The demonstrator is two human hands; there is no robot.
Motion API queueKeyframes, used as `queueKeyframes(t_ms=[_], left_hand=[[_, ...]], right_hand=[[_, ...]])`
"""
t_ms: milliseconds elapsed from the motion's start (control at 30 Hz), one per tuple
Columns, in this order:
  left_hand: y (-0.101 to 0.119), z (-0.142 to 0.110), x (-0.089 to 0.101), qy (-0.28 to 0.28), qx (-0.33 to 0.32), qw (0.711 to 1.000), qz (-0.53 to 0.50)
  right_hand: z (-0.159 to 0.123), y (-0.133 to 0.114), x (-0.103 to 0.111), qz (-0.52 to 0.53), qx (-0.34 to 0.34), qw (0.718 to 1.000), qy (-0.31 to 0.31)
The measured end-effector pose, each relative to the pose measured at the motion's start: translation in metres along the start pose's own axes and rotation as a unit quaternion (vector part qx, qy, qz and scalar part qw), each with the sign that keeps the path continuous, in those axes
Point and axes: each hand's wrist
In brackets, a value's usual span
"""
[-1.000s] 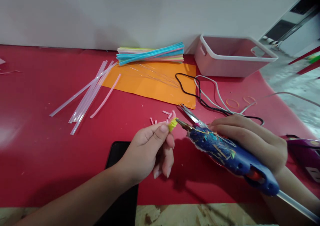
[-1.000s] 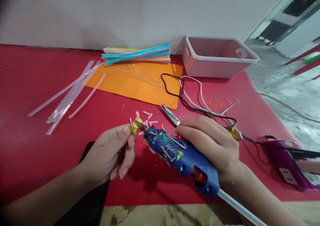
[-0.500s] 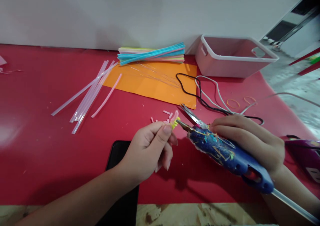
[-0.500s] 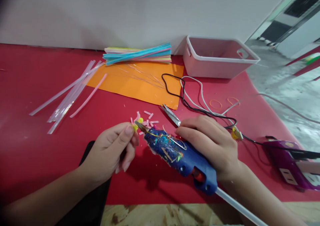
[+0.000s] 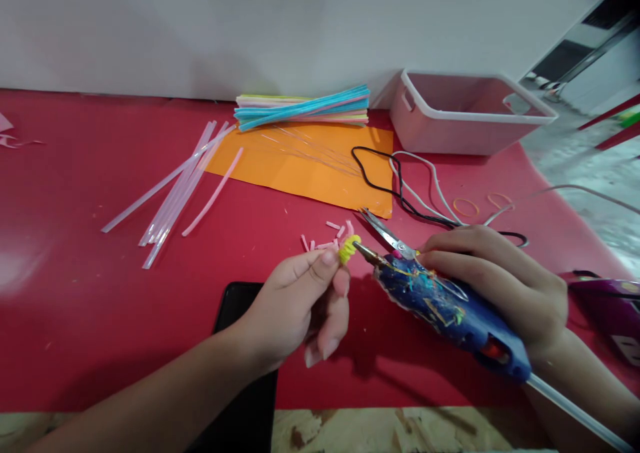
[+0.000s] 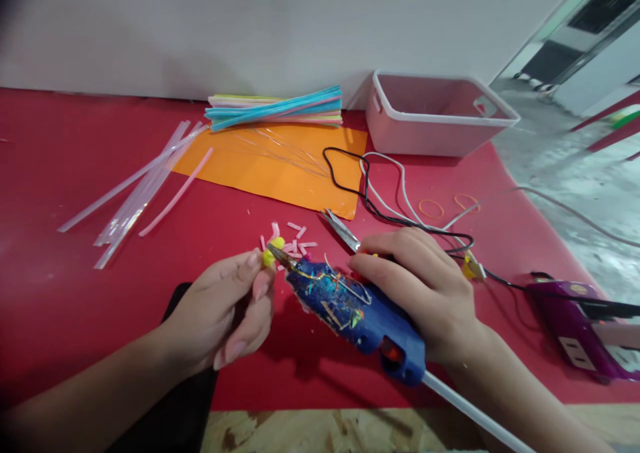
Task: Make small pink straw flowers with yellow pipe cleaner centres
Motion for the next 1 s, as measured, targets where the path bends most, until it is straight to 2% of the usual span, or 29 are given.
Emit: queueKeyframes(t_ms=[200, 333, 467, 567, 633, 767, 833, 1000], left_hand=[[0.004, 0.000, 0.005, -0.087, 0.017, 0.986, -0.145], [0.004, 0.000, 0.006, -0.103, 0.045, 0.975, -0.194], [0.006, 0.000, 0.008, -0.101, 0.044, 0.972, -0.208], [0.012, 0.001, 0.010, -0.084, 0.037, 0.966, -0.240], [0.017, 0.003, 0.011, -0.052, 0.020, 0.964, -0.260], [0.021, 0.007, 0.011, 0.020, -0.010, 0.970, -0.244], [0.021, 0.009, 0.011, 0.047, -0.014, 0.974, -0.222], [0.017, 0.015, 0.007, 0.112, -0.036, 0.979, -0.165]], right_hand=[[0.002, -0.001, 0.000, -0.020, -0.008, 1.000, -0.009], [0.002, -0.004, -0.002, -0.030, -0.003, 1.000, -0.004], [0.004, -0.002, 0.000, -0.045, -0.006, 0.999, -0.007], [0.006, 0.007, 0.004, -0.074, 0.015, 0.996, -0.038], [0.006, 0.015, 0.006, -0.100, 0.014, 0.992, -0.080], [0.002, 0.031, 0.008, -0.163, -0.110, 0.963, -0.186], [-0.003, 0.038, 0.009, -0.193, -0.161, 0.943, -0.218], [-0.006, 0.044, 0.019, -0.190, -0.172, 0.926, -0.278]])
Point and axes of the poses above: each hand's wrist, its own z-axis towards the middle knuckle, its own x-axis out of the back of the hand, y = z × x, and after that the axes turned 12 degrees about -x, right-handed
